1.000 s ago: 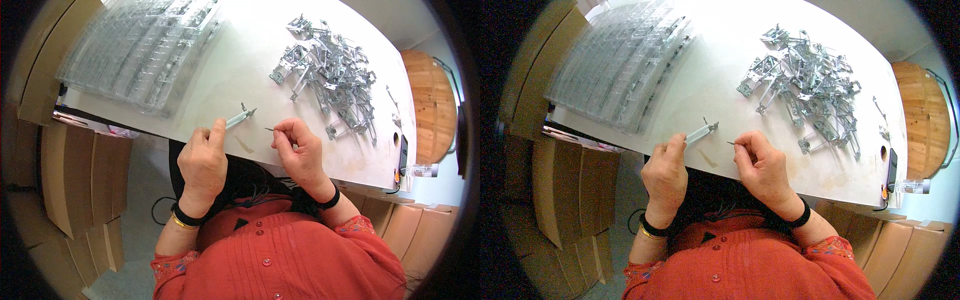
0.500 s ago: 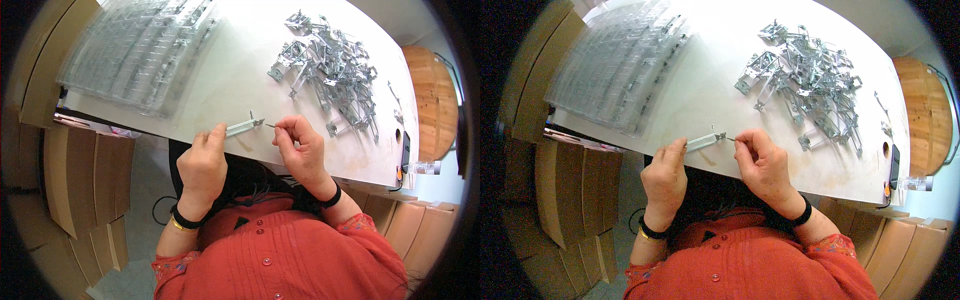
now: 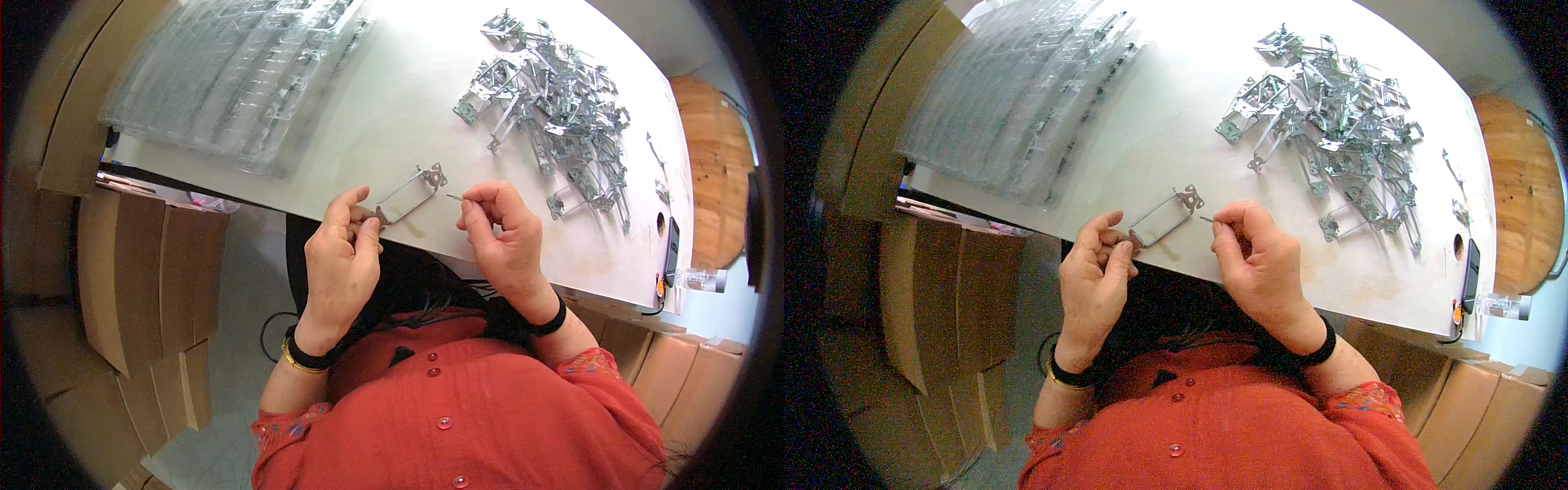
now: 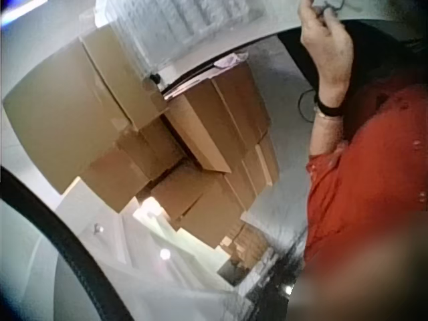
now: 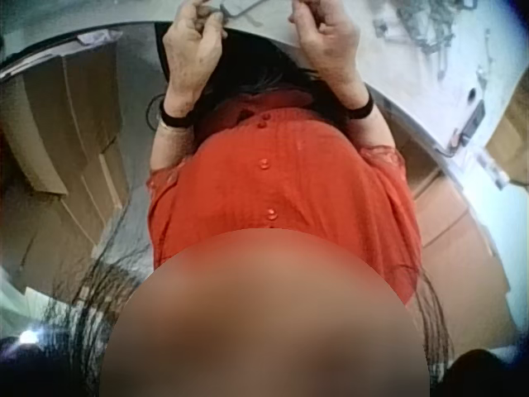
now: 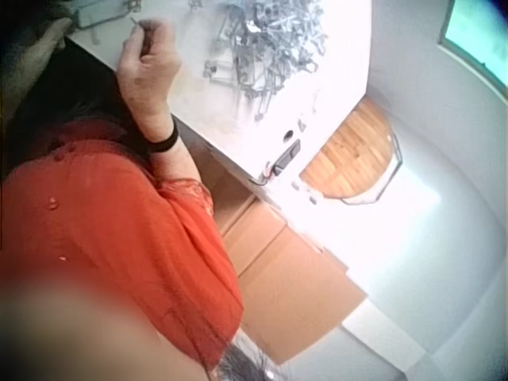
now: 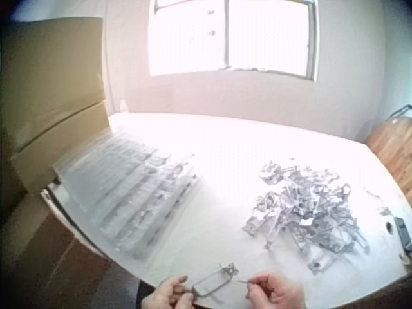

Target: Manually assembling small metal components and placing them into clear plastic trays.

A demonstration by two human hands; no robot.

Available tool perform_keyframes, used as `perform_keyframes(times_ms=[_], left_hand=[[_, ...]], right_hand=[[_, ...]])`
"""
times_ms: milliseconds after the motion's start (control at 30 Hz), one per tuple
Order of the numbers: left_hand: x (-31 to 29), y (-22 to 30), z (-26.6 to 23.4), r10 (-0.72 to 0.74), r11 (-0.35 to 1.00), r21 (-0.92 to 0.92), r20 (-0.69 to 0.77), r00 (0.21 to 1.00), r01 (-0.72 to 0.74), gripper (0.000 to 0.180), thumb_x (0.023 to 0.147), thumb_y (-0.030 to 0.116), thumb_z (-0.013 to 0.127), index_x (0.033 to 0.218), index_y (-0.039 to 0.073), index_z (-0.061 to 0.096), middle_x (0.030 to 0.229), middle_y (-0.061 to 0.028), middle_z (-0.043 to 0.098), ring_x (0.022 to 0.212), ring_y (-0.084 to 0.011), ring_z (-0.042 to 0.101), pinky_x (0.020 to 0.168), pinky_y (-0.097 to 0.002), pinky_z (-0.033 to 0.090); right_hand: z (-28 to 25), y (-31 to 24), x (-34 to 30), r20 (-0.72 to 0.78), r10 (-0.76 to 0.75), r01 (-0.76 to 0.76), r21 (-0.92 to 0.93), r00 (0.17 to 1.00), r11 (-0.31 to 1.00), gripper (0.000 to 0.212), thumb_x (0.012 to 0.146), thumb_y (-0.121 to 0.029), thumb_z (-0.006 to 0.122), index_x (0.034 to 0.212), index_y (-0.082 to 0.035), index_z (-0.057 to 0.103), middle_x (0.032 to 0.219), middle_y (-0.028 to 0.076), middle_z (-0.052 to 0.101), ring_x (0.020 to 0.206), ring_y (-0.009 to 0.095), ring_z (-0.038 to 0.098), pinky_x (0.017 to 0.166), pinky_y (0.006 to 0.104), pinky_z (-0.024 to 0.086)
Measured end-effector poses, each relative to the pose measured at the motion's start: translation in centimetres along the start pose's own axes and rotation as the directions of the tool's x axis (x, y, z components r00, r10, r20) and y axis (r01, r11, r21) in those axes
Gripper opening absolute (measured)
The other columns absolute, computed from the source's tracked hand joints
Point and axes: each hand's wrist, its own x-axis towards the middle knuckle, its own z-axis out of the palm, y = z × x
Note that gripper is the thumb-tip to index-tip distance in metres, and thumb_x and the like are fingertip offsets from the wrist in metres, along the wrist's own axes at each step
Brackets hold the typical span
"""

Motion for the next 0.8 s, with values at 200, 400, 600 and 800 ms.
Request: perform_keyframes(times_ms=[200,400,600,800], left_hand=[[0.2,-0.5,0.1,0.035,0.994,0.105,0.012,0.999,-0.036,0.029,0.098,-0.001,0.065,0.127,-0.002,0.066,0.096,-0.0071,0.071,0.076,-0.0098,0.064,0.068,-0.0259,0.054],[1.3,0.4,-0.1,0.186,0.94,0.293,-0.015,0.982,-0.173,0.016,0.096,-0.001,0.067,0.112,-0.002,0.069,0.095,-0.014,0.073,0.079,-0.0187,0.069,0.073,-0.0326,0.054],[2.2,0.0,-0.2,0.349,0.871,0.379,-0.029,0.937,-0.313,0.013,0.095,-0.003,0.066,0.108,-0.001,0.068,0.094,-0.0159,0.072,0.082,-0.022,0.069,0.075,-0.0333,0.054],[1.8,0.0,0.1,0.268,0.917,0.315,-0.028,0.963,-0.245,0.015,0.095,-0.004,0.066,0.11,-0.001,0.068,0.093,-0.0121,0.072,0.081,-0.0189,0.069,0.074,-0.0325,0.055]], right_hand=[[-0.2,0.1,0.1,0.014,-0.005,0.005,-0.013,1.0,1.0,0.007,0.098,-0.001,0.067,0.104,-0.003,0.064,0.071,0.005,0.067,0.066,0.007,0.065,0.059,0.026,0.049],[-0.2,0.0,0.1,0.006,-0.016,0.016,0.012,1.0,1.0,0.008,0.098,-0.001,0.067,0.104,-0.003,0.064,0.071,0.005,0.067,0.065,0.008,0.064,0.058,0.0259,0.048],[-0.4,0.2,0.1,-0.006,-0.021,0.021,0.005,1.0,1.0,0.007,0.098,-0.001,0.067,0.104,-0.003,0.064,0.072,0.005,0.068,0.066,0.009,0.066,0.058,0.0263,0.05],[-0.4,0.1,0.1,-0.011,-0.019,0.019,-0.001,1.0,1.0,0.007,0.098,-0.002,0.068,0.104,-0.003,0.064,0.074,0.006,0.069,0.068,0.01,0.069,0.06,0.0268,0.052]])
